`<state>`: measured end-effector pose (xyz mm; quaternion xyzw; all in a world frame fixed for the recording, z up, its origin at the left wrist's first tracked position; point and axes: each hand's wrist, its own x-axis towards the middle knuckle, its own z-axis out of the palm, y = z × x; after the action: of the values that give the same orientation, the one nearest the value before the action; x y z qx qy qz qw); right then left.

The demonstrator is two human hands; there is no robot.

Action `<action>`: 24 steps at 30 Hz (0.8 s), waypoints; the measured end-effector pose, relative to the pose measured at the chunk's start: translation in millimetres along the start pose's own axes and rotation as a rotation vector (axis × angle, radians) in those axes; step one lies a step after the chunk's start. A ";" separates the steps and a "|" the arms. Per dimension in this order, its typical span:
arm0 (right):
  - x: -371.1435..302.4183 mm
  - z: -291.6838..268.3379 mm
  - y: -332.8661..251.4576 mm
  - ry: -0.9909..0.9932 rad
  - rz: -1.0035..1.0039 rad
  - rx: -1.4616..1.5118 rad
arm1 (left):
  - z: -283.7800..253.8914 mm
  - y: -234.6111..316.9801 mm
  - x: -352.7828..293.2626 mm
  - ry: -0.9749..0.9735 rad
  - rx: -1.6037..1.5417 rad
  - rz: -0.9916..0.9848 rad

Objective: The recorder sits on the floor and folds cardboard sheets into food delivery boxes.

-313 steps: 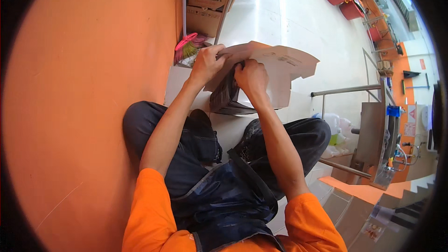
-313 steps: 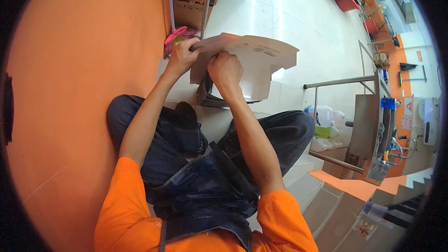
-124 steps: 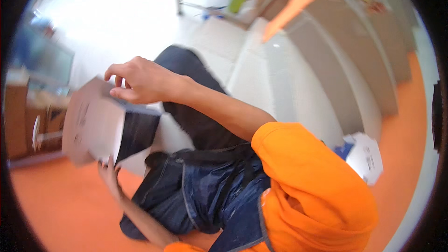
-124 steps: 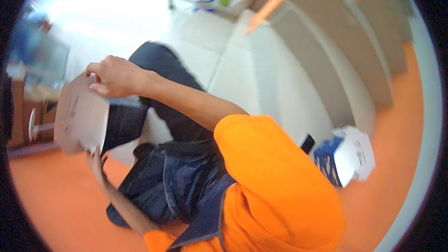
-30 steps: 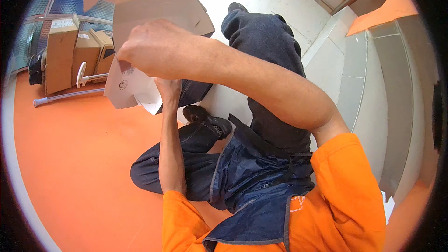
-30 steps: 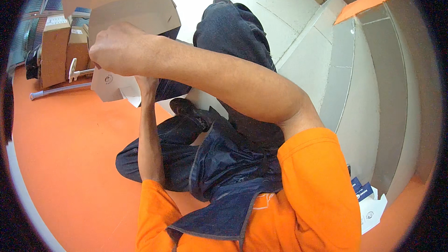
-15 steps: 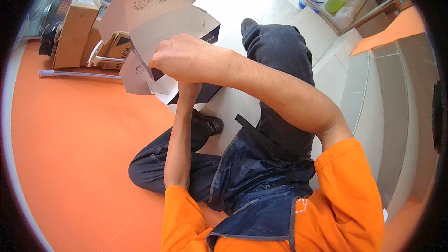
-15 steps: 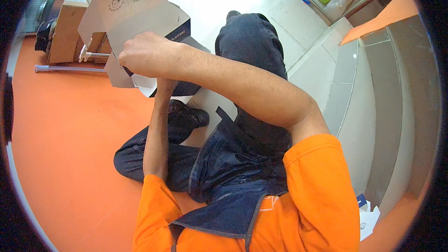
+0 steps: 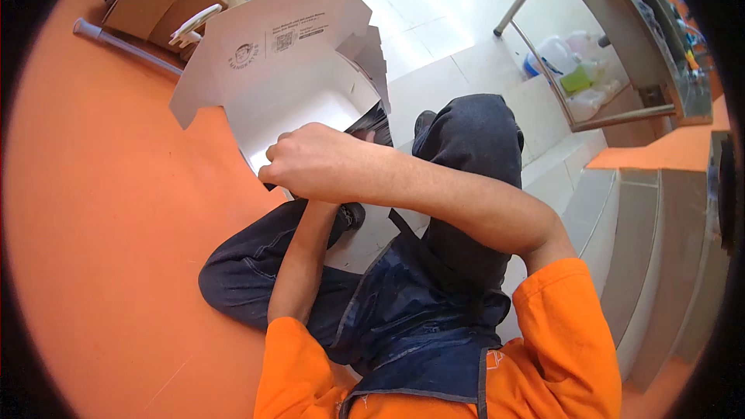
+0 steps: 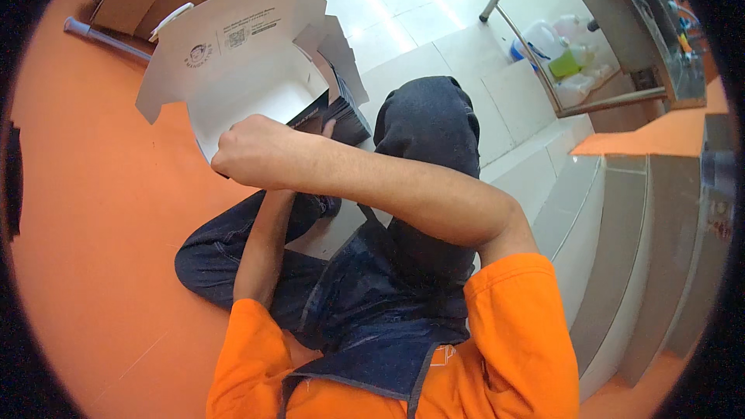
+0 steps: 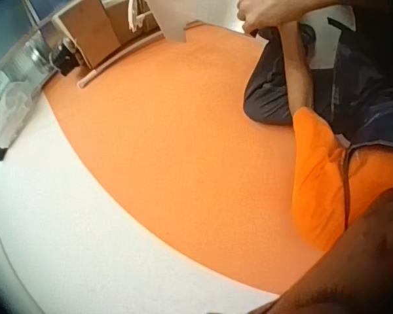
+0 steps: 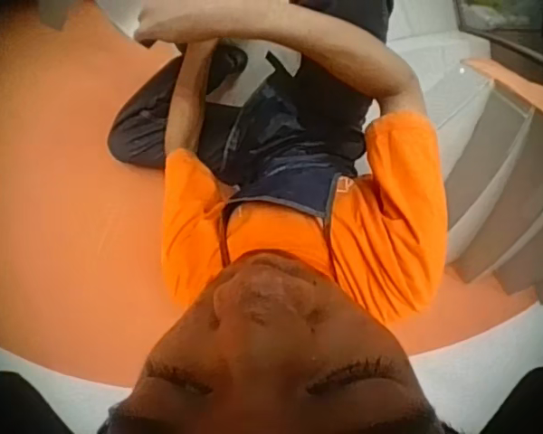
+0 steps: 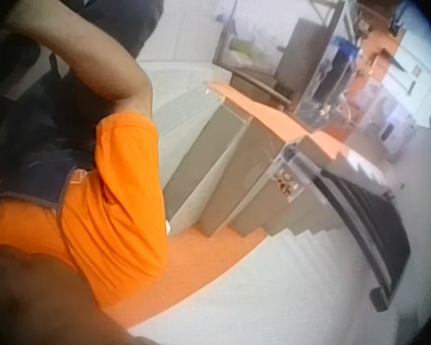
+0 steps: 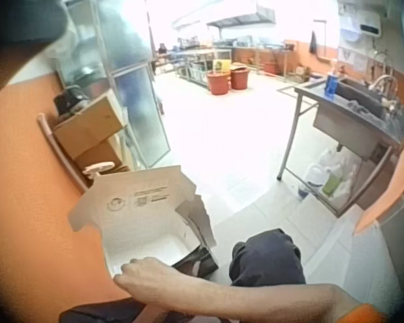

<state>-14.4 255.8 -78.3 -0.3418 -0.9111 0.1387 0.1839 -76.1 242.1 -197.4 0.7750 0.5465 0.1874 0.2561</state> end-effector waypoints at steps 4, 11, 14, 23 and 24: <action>14.2 10.8 5.0 -0.026 -0.012 0.063 | -38.7 -28.8 -5.7 -0.035 0.199 0.101; 22.6 31.9 18.6 -0.060 0.032 0.057 | -92.5 -87.6 -27.0 -0.208 0.495 0.176; 20.4 36.2 27.1 -0.097 0.062 0.030 | -116.4 -87.8 -8.9 -0.339 0.734 0.339; 23.3 35.2 29.9 -0.144 0.191 -0.126 | -129.0 -107.8 17.0 -0.276 0.540 0.454; 22.3 38.0 28.2 -0.175 0.199 -0.140 | -129.6 -105.0 19.9 -0.309 0.534 0.467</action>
<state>-30.1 286.6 -117.6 -0.4292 -0.8926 0.1217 0.0647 -222.3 314.3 -156.9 0.9371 0.3399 -0.0270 0.0750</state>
